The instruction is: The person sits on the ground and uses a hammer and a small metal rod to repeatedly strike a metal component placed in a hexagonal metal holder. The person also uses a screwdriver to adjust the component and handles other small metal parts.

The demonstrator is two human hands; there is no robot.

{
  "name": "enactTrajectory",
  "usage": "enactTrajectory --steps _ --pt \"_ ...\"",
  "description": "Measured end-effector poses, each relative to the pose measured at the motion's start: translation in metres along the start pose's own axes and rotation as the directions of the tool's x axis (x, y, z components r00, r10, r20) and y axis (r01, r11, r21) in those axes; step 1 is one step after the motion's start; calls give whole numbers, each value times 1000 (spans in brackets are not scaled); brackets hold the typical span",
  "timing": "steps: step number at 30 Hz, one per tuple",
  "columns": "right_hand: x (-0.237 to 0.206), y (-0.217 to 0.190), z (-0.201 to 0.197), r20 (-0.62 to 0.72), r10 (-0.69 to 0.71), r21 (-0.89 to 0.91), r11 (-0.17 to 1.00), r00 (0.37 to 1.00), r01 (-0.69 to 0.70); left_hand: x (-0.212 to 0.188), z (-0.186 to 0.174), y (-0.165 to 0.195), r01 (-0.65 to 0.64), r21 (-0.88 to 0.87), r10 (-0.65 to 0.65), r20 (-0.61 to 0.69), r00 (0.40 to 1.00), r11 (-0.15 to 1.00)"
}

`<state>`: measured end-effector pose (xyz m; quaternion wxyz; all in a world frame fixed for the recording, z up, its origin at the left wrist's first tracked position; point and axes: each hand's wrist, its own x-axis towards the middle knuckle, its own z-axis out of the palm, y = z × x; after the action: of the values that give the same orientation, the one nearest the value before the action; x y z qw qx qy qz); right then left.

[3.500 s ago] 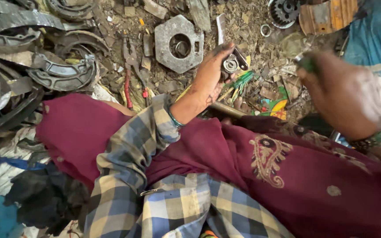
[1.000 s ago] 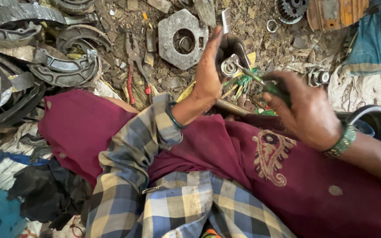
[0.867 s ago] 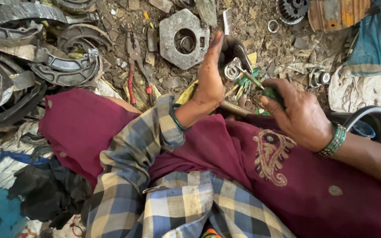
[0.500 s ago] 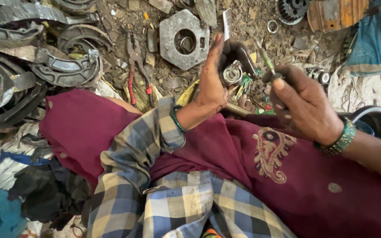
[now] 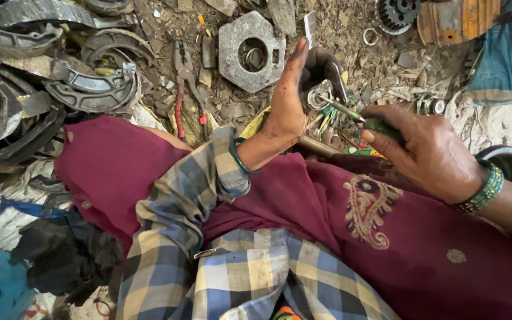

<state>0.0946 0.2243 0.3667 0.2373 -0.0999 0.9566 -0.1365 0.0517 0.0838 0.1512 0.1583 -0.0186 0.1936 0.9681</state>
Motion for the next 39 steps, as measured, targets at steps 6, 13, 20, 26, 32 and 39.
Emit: enactTrajectory --steps 6,13,20,26,32,39 --pt "-6 5 3 23 54 17 998 998 -54 -2 -3 8 -306 629 215 220 952 714" --pt "-9 3 -14 -225 415 654 735 882 -179 -4 -17 -29 38 626 -82 43 996 779" --pt "-29 15 -36 -91 105 9 994 990 -105 -8 -7 -37 -83 472 42 97 994 877" --pt "-20 13 -14 82 -52 -185 980 995 66 1 8 4 -24 169 34 -54 998 985" --pt "-10 -12 -10 38 -56 -83 995 998 59 -4 -9 -5 -160 137 153 62 986 978" --pt "-7 -17 -10 3 -12 -65 998 1000 13 0 -51 -43 -327 942 489 249 836 81"
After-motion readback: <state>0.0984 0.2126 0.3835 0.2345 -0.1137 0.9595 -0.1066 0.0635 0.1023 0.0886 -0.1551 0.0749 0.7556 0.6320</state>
